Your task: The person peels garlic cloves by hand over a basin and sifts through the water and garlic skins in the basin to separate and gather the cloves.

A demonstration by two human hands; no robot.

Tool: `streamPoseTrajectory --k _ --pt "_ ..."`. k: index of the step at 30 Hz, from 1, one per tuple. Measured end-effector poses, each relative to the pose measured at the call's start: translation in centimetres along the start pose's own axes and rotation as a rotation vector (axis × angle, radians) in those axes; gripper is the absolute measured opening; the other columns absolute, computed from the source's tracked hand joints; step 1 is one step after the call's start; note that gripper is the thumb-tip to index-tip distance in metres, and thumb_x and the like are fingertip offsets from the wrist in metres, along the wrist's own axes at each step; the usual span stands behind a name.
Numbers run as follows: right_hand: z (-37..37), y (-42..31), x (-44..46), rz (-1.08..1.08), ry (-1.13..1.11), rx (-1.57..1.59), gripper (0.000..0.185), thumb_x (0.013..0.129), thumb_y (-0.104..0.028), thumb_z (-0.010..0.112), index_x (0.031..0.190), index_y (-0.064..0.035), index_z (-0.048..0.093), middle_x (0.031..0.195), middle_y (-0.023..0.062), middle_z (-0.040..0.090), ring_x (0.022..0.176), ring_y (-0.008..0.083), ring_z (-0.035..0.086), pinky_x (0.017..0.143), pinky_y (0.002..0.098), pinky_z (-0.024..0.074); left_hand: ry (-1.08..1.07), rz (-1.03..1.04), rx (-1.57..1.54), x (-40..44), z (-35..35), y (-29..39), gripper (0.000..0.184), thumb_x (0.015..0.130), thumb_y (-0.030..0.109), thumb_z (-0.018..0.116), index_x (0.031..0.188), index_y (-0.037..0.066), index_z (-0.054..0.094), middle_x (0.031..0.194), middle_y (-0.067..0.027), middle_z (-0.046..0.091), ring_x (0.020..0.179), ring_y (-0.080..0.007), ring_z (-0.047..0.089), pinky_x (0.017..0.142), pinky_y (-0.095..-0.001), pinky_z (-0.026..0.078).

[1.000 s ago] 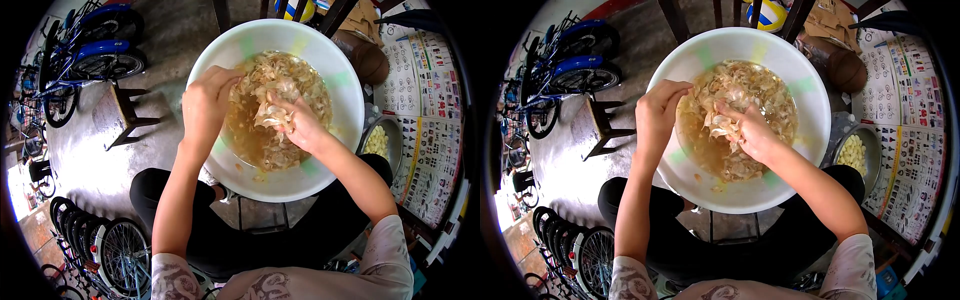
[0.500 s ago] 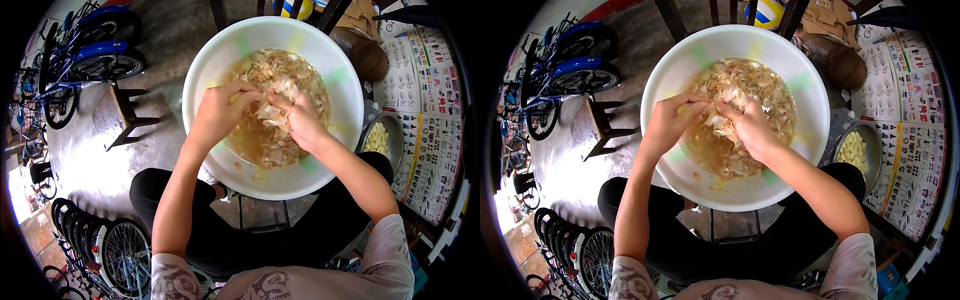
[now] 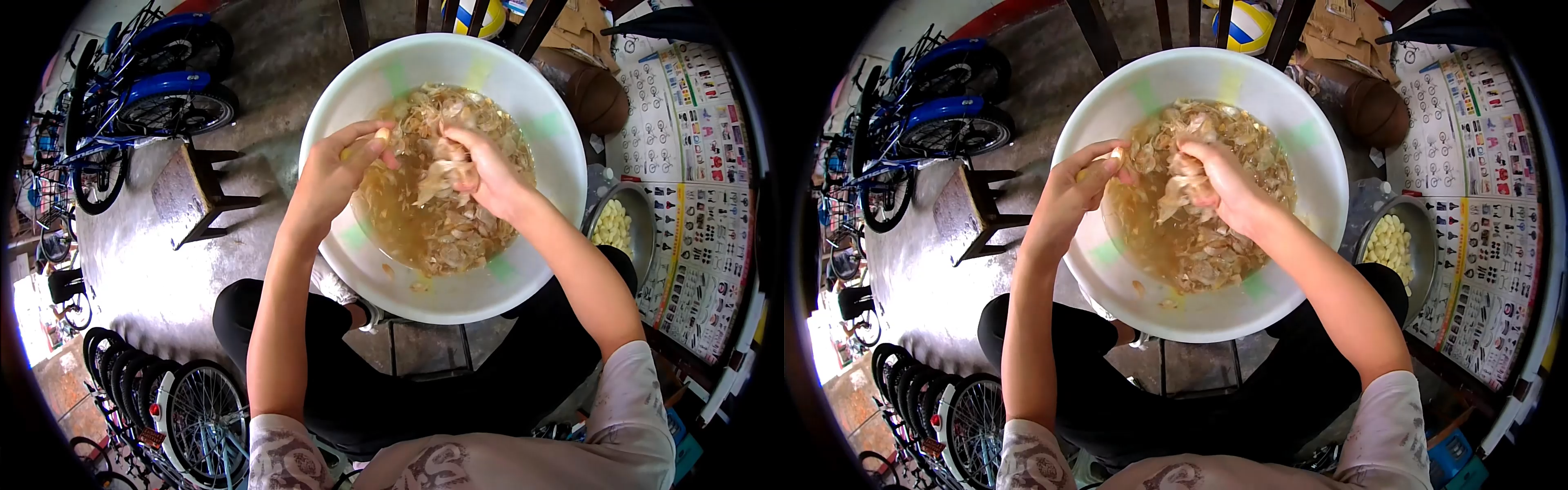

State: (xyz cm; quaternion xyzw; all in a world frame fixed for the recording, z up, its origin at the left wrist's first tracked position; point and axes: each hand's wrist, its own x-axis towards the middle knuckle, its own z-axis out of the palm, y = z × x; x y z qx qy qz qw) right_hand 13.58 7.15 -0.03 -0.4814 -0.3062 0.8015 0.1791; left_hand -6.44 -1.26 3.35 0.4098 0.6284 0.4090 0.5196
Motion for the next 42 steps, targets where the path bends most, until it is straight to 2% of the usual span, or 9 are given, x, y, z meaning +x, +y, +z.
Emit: streamPoseTrajectory --k 2,4,5,8,14,23,31,34,42 --pt "-0.3 0.6 0.2 0.045 -0.12 0.187 0.028 0.095 -0.011 0.047 0.122 -0.0087 0.051 0.1 0.0041 0.058 0.069 0.012 0.055 0.06 0.03 0.0442 -0.021 -0.001 -0.001 0.0 -0.1 -0.2 0.03 0.095 0.025 0.059 0.111 0.001 0.064 0.084 0.0012 0.069 0.065 -0.0032 0.038 0.06 -0.0192 0.033" --pt "-0.5 1.0 -0.2 -0.024 -0.352 0.199 0.048 0.088 -0.003 0.047 0.136 -0.0073 0.042 0.113 0.0082 0.057 0.088 0.0152 0.06 0.069 0.0292 0.0468 -0.011 -0.002 0.002 -0.1 -0.2 -0.4 0.03 0.095 0.026 0.059 0.112 0.002 0.064 0.085 0.001 0.069 0.064 -0.0038 0.038 0.06 -0.0195 0.033" --pt "-0.5 1.0 -0.5 -0.046 -0.38 0.137 0.061 0.091 0.005 0.041 0.15 -0.0045 0.028 0.134 0.0177 0.049 0.116 0.0265 0.058 0.102 0.0373 0.045 -0.008 -0.003 0.0 -0.1 -0.3 -0.4 0.03 0.095 0.026 0.059 0.112 0.002 0.064 0.085 0.001 0.069 0.064 -0.0038 0.038 0.06 -0.0195 0.033" --pt "0.4 0.9 -1.3 -0.116 -0.305 0.04 0.063 0.092 0.008 0.048 0.15 -0.0061 0.029 0.136 0.0154 0.048 0.117 0.0249 0.057 0.106 0.0382 0.0441 -0.022 -0.021 -0.011 -0.3 -0.5 -0.3 0.03 0.095 0.026 0.058 0.113 0.002 0.064 0.085 0.0006 0.069 0.064 -0.0038 0.038 0.06 -0.0195 0.033" --pt "0.6 1.0 -1.6 -0.174 -0.172 -0.043 0.048 0.087 -0.005 0.072 0.129 -0.0048 0.048 0.12 0.0109 0.058 0.102 0.0181 0.064 0.089 0.032 0.0546 -0.08 -0.099 0.011 -0.6 -0.1 0.2 0.028 0.095 0.024 0.056 0.111 0.001 0.062 0.087 -0.0014 0.069 0.065 -0.0038 0.038 0.059 -0.0199 0.033" --pt "0.7 1.6 -1.4 -0.256 -0.078 -0.027 0.026 0.086 -0.006 0.074 0.107 -0.0024 0.06 0.1 0.0065 0.064 0.09 0.0145 0.066 0.074 0.0278 0.0591 -0.021 -0.039 0.164 -0.7 1.3 -0.3 0.027 0.096 0.025 0.055 0.099 0.001 0.065 0.072 0.0012 0.056 0.064 -0.0063 0.042 0.059 -0.0231 0.037" --pt "2.1 2.5 -1.9 -0.333 -0.01 -0.054 0.021 0.088 0.0 0.068 0.108 0.0046 0.062 0.106 0.0105 0.065 0.09 0.0163 0.066 0.076 0.03 0.0603 -0.023 -0.064 0.465 -1.3 2.7 0.4 0.036 0.089 0.031 0.067 0.089 -0.004 0.063 0.075 -0.0218 0.063 0.067 -0.0304 0.059 0.067 -0.0388 0.047" --pt "2.2 2.7 -1.8 -0.311 -0.015 -0.031 0.02 0.089 0.002 0.065 0.108 0.0054 0.061 0.106 0.0111 0.065 0.091 0.0171 0.066 0.078 0.03 0.06 -0.034 0.016 0.521 -1.1 2.4 -0.4 0.032 0.091 0.029 0.066 0.089 -0.003 0.062 0.065 -0.0125 0.054 0.062 -0.0168 0.049 0.061 -0.0317 0.042" --pt "1.8 1.6 -1.8 -0.277 0.011 0.028 0.018 0.093 0.0 0.059 0.111 0.0008 0.058 0.105 0.0092 0.063 0.085 0.0156 0.064 0.071 0.0288 0.0544 -0.078 -0.031 0.374 -1.0 0.7 0.2 0.031 0.094 0.026 0.061 0.084 -0.003 0.063 0.066 -0.0039 0.058 0.065 -0.0103 0.05 0.062 -0.0272 0.042"
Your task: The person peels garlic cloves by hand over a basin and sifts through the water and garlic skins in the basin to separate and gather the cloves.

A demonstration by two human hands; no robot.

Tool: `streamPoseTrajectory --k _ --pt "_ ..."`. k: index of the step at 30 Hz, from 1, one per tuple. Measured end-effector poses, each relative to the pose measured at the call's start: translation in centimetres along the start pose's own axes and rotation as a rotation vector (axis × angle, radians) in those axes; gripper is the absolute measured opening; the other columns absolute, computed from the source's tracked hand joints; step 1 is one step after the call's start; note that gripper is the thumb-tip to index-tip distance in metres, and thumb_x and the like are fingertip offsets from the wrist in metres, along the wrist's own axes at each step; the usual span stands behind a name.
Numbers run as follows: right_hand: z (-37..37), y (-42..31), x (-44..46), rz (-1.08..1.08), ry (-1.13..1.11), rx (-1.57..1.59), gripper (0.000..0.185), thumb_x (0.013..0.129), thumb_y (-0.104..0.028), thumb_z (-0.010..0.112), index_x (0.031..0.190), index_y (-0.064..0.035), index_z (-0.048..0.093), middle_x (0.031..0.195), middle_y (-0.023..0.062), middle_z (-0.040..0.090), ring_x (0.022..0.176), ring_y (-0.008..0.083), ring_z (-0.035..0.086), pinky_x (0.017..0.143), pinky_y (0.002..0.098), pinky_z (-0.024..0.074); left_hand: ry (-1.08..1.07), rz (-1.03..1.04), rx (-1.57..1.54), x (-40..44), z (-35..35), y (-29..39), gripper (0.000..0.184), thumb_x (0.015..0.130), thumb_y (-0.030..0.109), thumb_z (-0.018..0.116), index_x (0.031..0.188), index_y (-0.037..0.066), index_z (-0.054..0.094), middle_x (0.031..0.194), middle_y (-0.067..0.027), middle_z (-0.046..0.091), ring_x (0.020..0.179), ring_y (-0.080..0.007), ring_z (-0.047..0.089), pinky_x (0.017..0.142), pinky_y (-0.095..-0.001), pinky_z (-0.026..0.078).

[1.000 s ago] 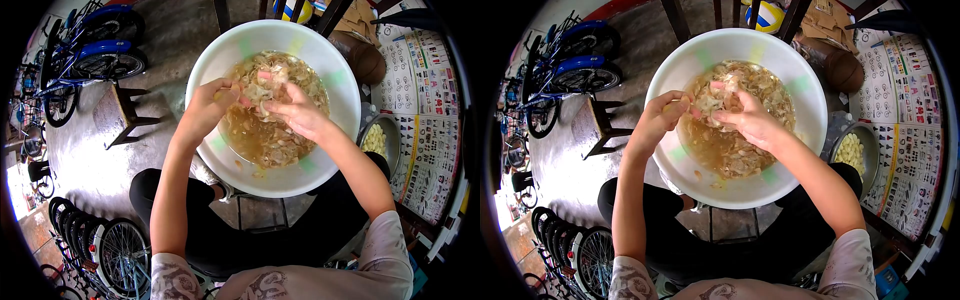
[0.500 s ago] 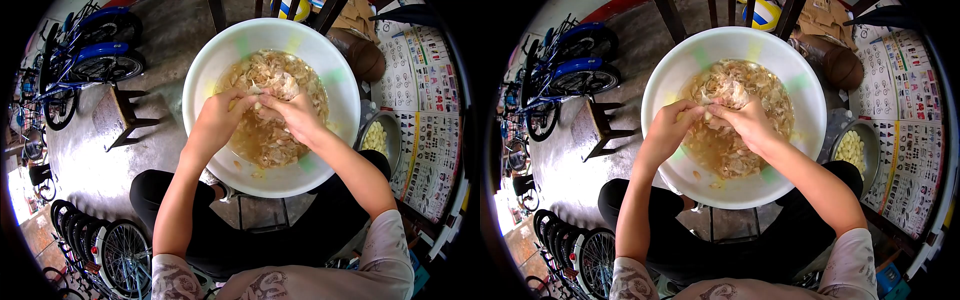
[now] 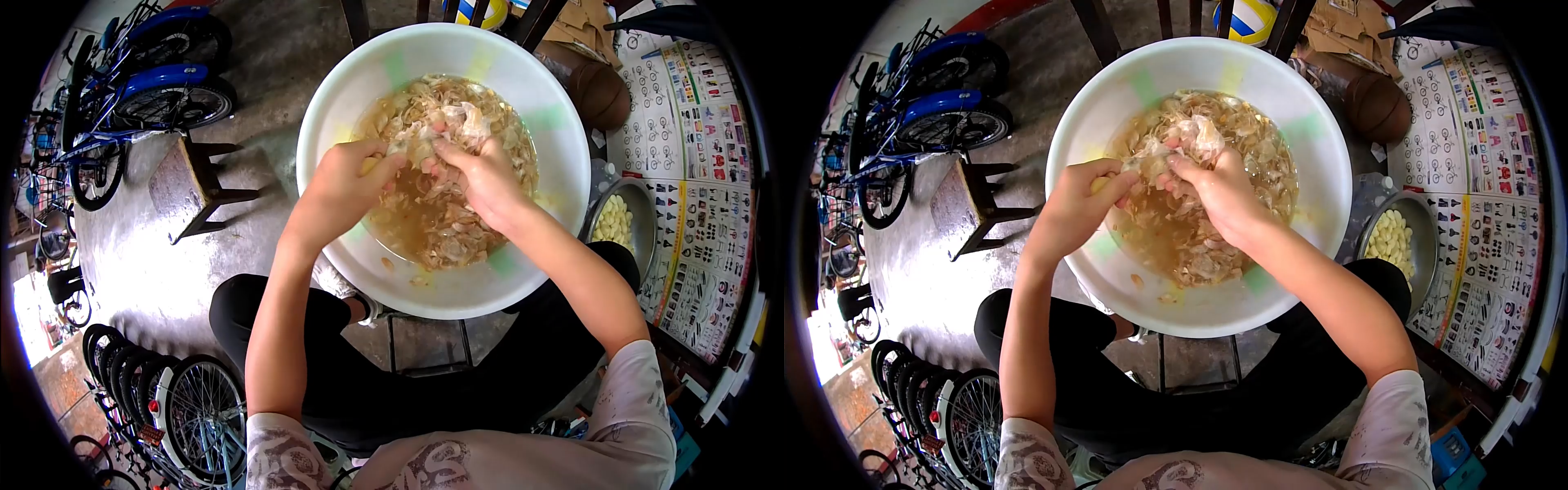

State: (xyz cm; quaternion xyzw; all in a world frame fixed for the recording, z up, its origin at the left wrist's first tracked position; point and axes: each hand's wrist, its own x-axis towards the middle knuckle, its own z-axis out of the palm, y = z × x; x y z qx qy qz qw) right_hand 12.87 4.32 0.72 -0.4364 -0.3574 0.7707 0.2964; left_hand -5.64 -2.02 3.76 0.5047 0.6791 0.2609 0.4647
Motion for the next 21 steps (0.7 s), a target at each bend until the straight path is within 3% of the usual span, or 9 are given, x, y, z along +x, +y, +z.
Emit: streamPoseTrajectory --k 4,8,11,12,14,15,16,18,21 --pt "-1.1 -0.9 0.6 0.022 0.008 0.043 0.022 0.095 -0.004 0.055 0.116 -0.0023 0.053 0.1 0.0074 0.062 0.082 0.0162 0.062 0.075 0.0293 0.0527 -0.013 0.047 -0.103 -0.2 -1.1 0.1 0.031 0.095 0.025 0.06 0.081 -0.001 0.065 0.067 0.0002 0.056 0.068 -0.0075 0.049 0.064 -0.0241 0.041" --pt "-2.6 -2.4 2.1 0.026 -0.099 -0.001 0.027 0.093 -0.009 0.059 0.12 -0.0046 0.053 0.116 0.012 0.058 0.094 0.021 0.062 0.088 0.0363 0.0536 -0.07 0.036 -0.181 -0.4 -1.7 0.4 0.029 0.097 0.026 0.056 0.098 0.0 0.068 0.069 0.0031 0.052 0.065 -0.005 0.043 0.062 -0.0213 0.036" --pt "-3.8 -3.0 3.9 -0.286 -0.316 -0.838 0.043 0.089 -0.017 0.067 0.128 -0.0067 0.052 0.134 0.0135 0.048 0.107 0.0279 0.06 0.091 0.0446 0.0513 -0.077 0.082 -0.179 -0.2 -2.0 0.1 0.032 0.098 0.026 0.054 0.113 0.0 0.066 0.07 0.004 0.05 0.064 -0.0045 0.041 0.06 -0.0206 0.034" --pt "-4.0 -3.2 4.4 -0.501 -0.317 -1.162 0.046 0.087 -0.02 0.07 0.128 -0.0072 0.054 0.138 0.0134 0.046 0.11 0.0302 0.06 0.092 0.0467 0.0503 -0.077 0.082 -0.179 -0.1 -2.0 0.0 0.032 0.098 0.026 0.054 0.113 0.0 0.066 0.07 0.004 0.05 0.064 -0.0045 0.041 0.06 -0.0206 0.034" --pt "-4.5 -3.5 4.2 -0.644 -0.136 -2.039 0.043 0.085 -0.023 0.071 0.122 -0.0053 0.059 0.137 0.0126 0.048 0.112 0.0312 0.06 0.091 0.0451 0.0503 -0.004 0.104 -0.217 0.0 -1.7 -0.2 0.033 0.097 0.025 0.054 0.119 0.002 0.064 0.069 0.0038 0.05 0.065 -0.0046 0.042 0.06 -0.0213 0.035" --pt "-3.0 -4.3 4.8 -0.43 -0.15 -1.724 0.034 0.083 -0.016 0.071 0.114 -0.0036 0.063 0.128 0.012 0.054 0.108 0.0306 0.061 0.088 0.0443 0.0512 -0.007 0.103 -0.222 0.0 -1.7 -0.1 0.033 0.097 0.025 0.054 0.119 0.002 0.064 0.069 0.0038 0.05 0.065 -0.0046 0.042 0.06 -0.0213 0.035" --pt "-2.3 -4.5 4.8 -0.43 -0.154 -1.727 0.034 0.083 -0.016 0.071 0.114 -0.0036 0.063 0.128 0.012 0.054 0.108 0.0306 0.061 0.088 0.0443 0.0512 0.005 0.109 -0.226 -0.1 -1.9 0.0 0.033 0.097 0.024 0.054 0.12 0.003 0.064 0.068 0.0038 0.05 0.064 -0.0046 0.042 0.059 -0.0215 0.035" --pt "-1.2 -4.5 4.9 -0.625 0.016 -1.719 0.029 0.084 -0.009 0.067 0.111 -0.0031 0.064 0.114 0.0099 0.06 0.105 0.0297 0.062 0.086 0.0428 0.0527 0.024 0.111 -0.233 -0.3 -2.3 0.0 0.034 0.096 0.023 0.054 0.122 0.004 0.063 0.067 0.0039 0.05 0.063 -0.0046 0.042 0.059 -0.0218 0.035" --pt "0.7 -2.6 4.4 -0.712 -0.15 -1.58 0.03 0.083 -0.006 0.065 0.112 -0.0044 0.063 0.107 0.009 0.062 0.102 0.0288 0.063 0.083 0.0414 0.0547 0.063 0.115 -0.184 -0.3 -2.8 0.0 0.032 0.095 0.021 0.053 0.121 0.005 0.064 0.064 0.0038 0.049 0.062 -0.0047 0.042 0.059 -0.0223 0.036"
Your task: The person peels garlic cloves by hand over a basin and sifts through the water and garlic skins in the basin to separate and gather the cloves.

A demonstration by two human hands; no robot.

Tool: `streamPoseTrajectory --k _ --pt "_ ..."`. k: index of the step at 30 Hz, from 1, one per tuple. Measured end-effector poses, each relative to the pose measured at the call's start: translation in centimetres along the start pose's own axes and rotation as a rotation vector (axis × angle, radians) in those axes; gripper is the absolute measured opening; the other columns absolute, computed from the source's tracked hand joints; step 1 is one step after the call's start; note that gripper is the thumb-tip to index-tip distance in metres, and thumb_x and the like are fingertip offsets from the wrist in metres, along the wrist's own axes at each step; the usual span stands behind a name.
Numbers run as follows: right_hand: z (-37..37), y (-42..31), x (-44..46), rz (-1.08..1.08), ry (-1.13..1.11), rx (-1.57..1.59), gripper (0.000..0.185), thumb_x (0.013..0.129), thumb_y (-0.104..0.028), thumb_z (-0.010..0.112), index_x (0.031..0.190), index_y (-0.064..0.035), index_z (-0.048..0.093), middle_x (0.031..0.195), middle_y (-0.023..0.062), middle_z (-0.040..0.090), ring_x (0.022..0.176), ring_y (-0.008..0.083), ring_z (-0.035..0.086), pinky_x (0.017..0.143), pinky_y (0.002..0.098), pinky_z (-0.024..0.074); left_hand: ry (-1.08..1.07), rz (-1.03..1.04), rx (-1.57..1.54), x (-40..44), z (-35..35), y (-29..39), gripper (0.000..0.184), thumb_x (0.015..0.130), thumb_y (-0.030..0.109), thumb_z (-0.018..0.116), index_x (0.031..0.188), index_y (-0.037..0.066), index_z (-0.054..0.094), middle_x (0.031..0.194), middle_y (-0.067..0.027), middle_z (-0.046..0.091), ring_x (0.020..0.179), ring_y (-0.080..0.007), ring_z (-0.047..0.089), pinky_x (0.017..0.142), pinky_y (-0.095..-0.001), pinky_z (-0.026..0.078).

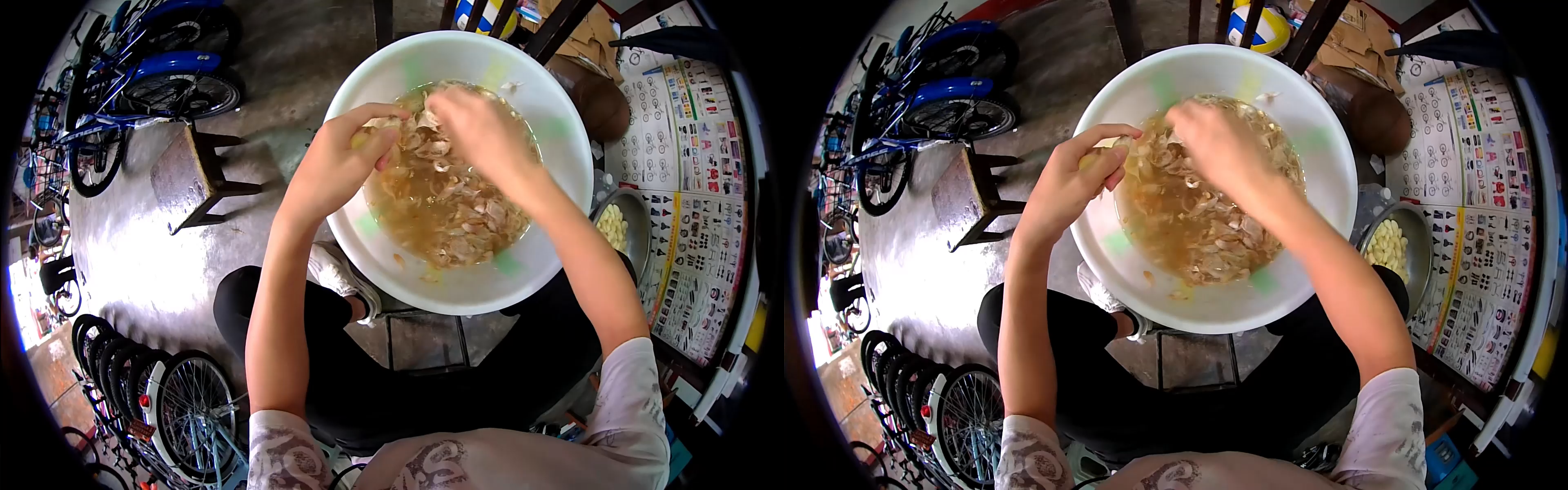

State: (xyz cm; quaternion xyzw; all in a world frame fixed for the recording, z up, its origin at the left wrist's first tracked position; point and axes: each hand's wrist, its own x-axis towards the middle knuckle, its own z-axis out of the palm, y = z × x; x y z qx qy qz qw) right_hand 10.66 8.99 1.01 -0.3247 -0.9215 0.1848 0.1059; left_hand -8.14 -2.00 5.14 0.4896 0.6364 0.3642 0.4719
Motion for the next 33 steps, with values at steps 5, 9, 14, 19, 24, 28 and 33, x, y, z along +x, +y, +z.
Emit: streamPoseTrajectory --k 5,9,14,19,24,28,33 --pt "7.8 -2.2 -1.7 -0.16 -0.183 0.003 0.026 0.086 -0.015 0.063 0.111 -0.0074 0.061 0.12 0.0142 0.058 0.101 0.0315 0.063 0.083 0.0459 0.0546 0.055 -0.014 -0.046 0.1 -0.2 0.3 0.03 0.094 0.019 0.052 0.118 0.004 0.063 0.064 0.0033 0.051 0.062 -0.0048 0.043 0.058 -0.0224 0.037" --pt "11.3 -3.4 -2.1 -0.09 -0.149 0.054 0.022 0.09 -0.02 0.056 0.106 -0.0058 0.059 0.112 0.0142 0.059 0.099 0.0337 0.062 0.081 0.0477 0.0541 0.047 -0.038 -0.1 -0.1 -0.3 0.6 0.033 0.091 0.019 0.056 0.118 0.002 0.062 0.068 -0.003 0.057 0.065 -0.0108 0.053 0.066 -0.0268 0.045" --pt "9.7 -2.9 -2.5 -0.164 -0.368 0.186 0.022 0.095 -0.022 0.047 0.104 -0.0053 0.057 0.1 0.0181 0.065 0.092 0.0386 0.064 0.08 0.0466 0.0511 0.042 -0.01 -0.048 0.2 -0.5 0.5 0.03 0.094 0.019 0.053 0.119 0.004 0.063 0.066 0.0021 0.054 0.062 -0.0045 0.046 0.058 -0.0227 0.038" --pt "2.4 -3.1 -0.2 0.306 -0.526 0.518 0.031 0.093 -0.023 0.056 0.119 -0.0072 0.056 0.107 0.0161 0.064 0.102 0.0324 0.063 0.091 0.0452 0.0475 0.029 0.028 -0.081 0.5 -0.8 0.5 0.032 0.093 0.02 0.055 0.12 0.003 0.063 0.067 -0.0006 0.056 0.063 -0.0074 0.05 0.06 -0.025 0.042" --pt "2.1 3.0 1.0 -0.179 -0.197 -0.256 0.063 0.081 -0.044 0.072 0.133 -0.0141 0.051 0.134 0.0093 0.051 0.122 0.0288 0.049 0.098 0.0485 0.0416 0.018 0.016 -0.049 0.8 -0.4 0.7 0.033 0.092 0.02 0.057 0.119 0.001 0.062 0.068 -0.0029 0.058 0.063 -0.0101 0.053 0.063 -0.0265 0.046" --pt "7.3 7.0 -0.6 -0.275 0.083 -0.551 0.069 0.085 -0.048 0.066 0.143 -0.0208 0.042 0.14 0.0091 0.045 0.126 0.0286 0.044 0.099 0.0521 0.0391 0.03 0.083 -0.08 1.5 0.8 -0.4 0.031 0.094 0.019 0.054 0.12 0.004 0.063 0.067 0.0015 0.054 0.064 -0.0053 0.048 0.059 -0.0222 0.039" --pt "7.7 7.6 0.1 -0.211 0.042 -0.448 0.068 0.088 -0.046 0.062 0.147 -0.0233 0.039 0.143 0.0108 0.042 0.131 0.0325 0.04 0.106 0.0573 0.0306 0.021 0.117 -0.04 0.8 0.8 -0.1 0.031 0.094 0.018 0.055 0.12 0.003 0.063 0.069 0.001 0.054 0.066 -0.006 0.048 0.059 -0.0224 0.039"
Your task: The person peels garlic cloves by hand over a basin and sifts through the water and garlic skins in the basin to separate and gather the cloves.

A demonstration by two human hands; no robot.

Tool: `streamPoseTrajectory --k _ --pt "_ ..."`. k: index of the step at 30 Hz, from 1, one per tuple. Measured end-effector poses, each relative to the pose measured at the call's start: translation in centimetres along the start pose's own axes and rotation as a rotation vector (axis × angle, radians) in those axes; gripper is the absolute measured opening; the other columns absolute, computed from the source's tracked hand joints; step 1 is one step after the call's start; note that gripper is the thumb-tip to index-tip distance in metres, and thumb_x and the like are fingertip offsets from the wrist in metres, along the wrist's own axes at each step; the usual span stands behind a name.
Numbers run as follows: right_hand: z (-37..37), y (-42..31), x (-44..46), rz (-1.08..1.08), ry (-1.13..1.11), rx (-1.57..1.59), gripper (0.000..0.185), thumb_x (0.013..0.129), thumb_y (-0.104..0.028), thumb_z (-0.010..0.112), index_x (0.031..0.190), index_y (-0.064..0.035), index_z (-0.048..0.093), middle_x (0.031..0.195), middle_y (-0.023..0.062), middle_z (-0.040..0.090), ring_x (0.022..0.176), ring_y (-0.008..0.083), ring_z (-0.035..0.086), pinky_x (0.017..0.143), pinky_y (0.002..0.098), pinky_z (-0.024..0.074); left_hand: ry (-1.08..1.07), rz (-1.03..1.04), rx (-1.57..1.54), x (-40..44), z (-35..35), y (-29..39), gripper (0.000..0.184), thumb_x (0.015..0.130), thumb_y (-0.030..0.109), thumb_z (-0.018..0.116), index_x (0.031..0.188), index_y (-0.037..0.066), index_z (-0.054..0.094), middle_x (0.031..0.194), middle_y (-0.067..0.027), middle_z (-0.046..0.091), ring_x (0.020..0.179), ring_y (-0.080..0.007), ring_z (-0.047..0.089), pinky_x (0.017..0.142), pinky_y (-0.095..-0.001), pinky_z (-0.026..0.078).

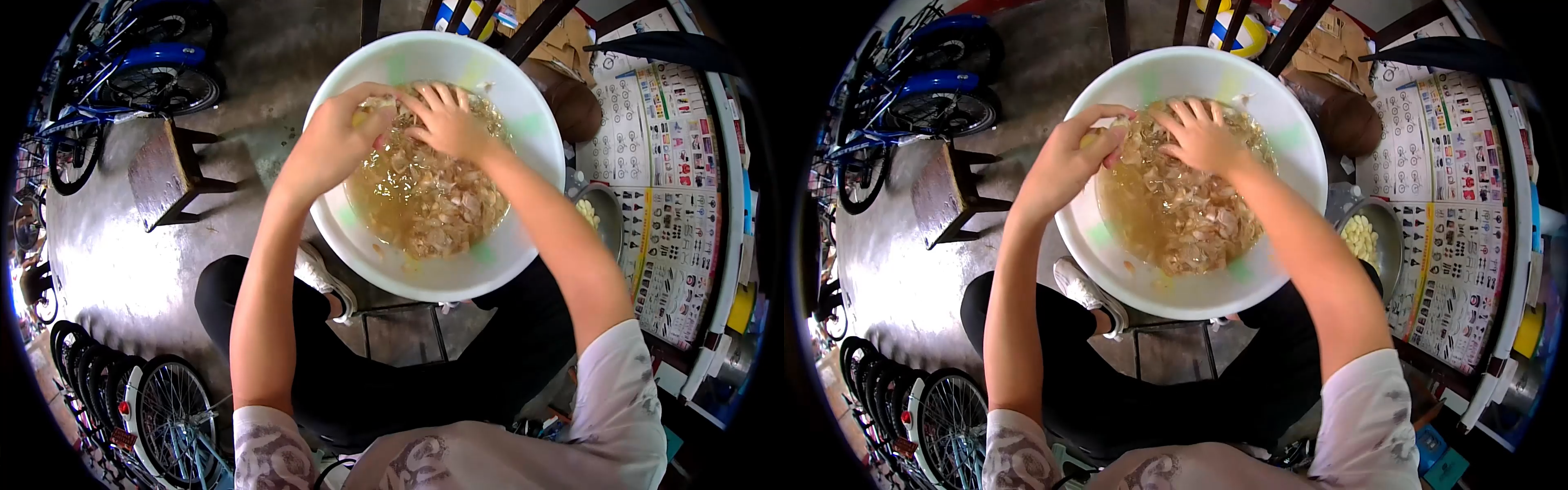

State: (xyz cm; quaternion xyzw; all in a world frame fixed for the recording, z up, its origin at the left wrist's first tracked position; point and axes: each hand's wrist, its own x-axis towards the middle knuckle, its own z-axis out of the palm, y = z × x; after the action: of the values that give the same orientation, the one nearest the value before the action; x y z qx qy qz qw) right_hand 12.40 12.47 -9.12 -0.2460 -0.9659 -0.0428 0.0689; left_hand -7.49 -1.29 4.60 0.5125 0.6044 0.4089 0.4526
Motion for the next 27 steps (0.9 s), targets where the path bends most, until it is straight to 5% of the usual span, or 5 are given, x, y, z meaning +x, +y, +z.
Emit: streamPoseTrajectory --k 4,8,13,22,27 --pt "-8.6 0.8 -0.2 -0.053 -0.05 0.237 0.049 0.09 -0.029 0.065 0.137 -0.0204 0.054 0.146 0.0088 0.043 0.136 0.0306 0.036 0.111 0.0572 0.0227 -0.004 -0.049 0.013 -0.2 -0.6 0.5 0.031 0.094 0.018 0.055 0.12 0.003 0.063 0.069 0.0011 0.054 0.066 -0.006 0.048 0.059 -0.0225 0.039" --pt "-9.6 -0.7 -4.8 -0.026 -0.176 0.436 0.024 0.083 -0.021 0.07 0.105 -0.0126 0.069 0.116 0.0043 0.059 0.113 0.025 0.057 0.09 0.042 0.0493 0.012 -0.034 0.023 -0.2 -0.8 0.4 0.03 0.093 0.018 0.055 0.119 0.003 0.062 0.069 0.0004 0.055 0.067 -0.0069 0.05 0.062 -0.0235 0.04" --pt "-7.8 -5.8 -7.2 -0.181 -0.425 0.417 0.01 0.082 -0.009 0.067 0.092 -0.0088 0.067 0.095 0.0083 0.06 0.086 0.0279 0.063 0.074 0.0412 0.0531 -0.007 -0.031 0.031 0.2 -0.1 -0.1 0.026 0.094 0.018 0.056 0.114 0.002 0.059 0.071 -0.0014 0.059 0.069 -0.0082 0.053 0.066 -0.0241 0.043" --pt "-8.8 -5.6 -6.4 0.191 -0.65 0.523 0.023 0.086 -0.015 0.066 0.109 -0.0144 0.064 0.118 0.0035 0.058 0.113 0.0233 0.055 0.083 0.0389 0.0504 0.029 -0.019 0.032 0.4 0.5 -0.6 0.027 0.098 0.027 0.058 0.107 0.002 0.052 0.073 -0.002 0.062 0.071 -0.0076 0.056 0.065 -0.0236 0.043" --pt "-5.9 -8.9 -8.2 -0.117 -0.344 0.457 0.047 0.087 -0.037 0.064 0.13 -0.0193 0.056 0.138 0.0078 0.045 0.124 0.0317 0.046 0.098 0.0496 0.0415 0.014 -0.027 0.087 0.6 0.7 -0.5 0.027 0.098 0.026 0.058 0.106 0.001 0.054 0.071 -0.0022 0.06 0.069 -0.0079 0.056 0.063 -0.0241 0.043"
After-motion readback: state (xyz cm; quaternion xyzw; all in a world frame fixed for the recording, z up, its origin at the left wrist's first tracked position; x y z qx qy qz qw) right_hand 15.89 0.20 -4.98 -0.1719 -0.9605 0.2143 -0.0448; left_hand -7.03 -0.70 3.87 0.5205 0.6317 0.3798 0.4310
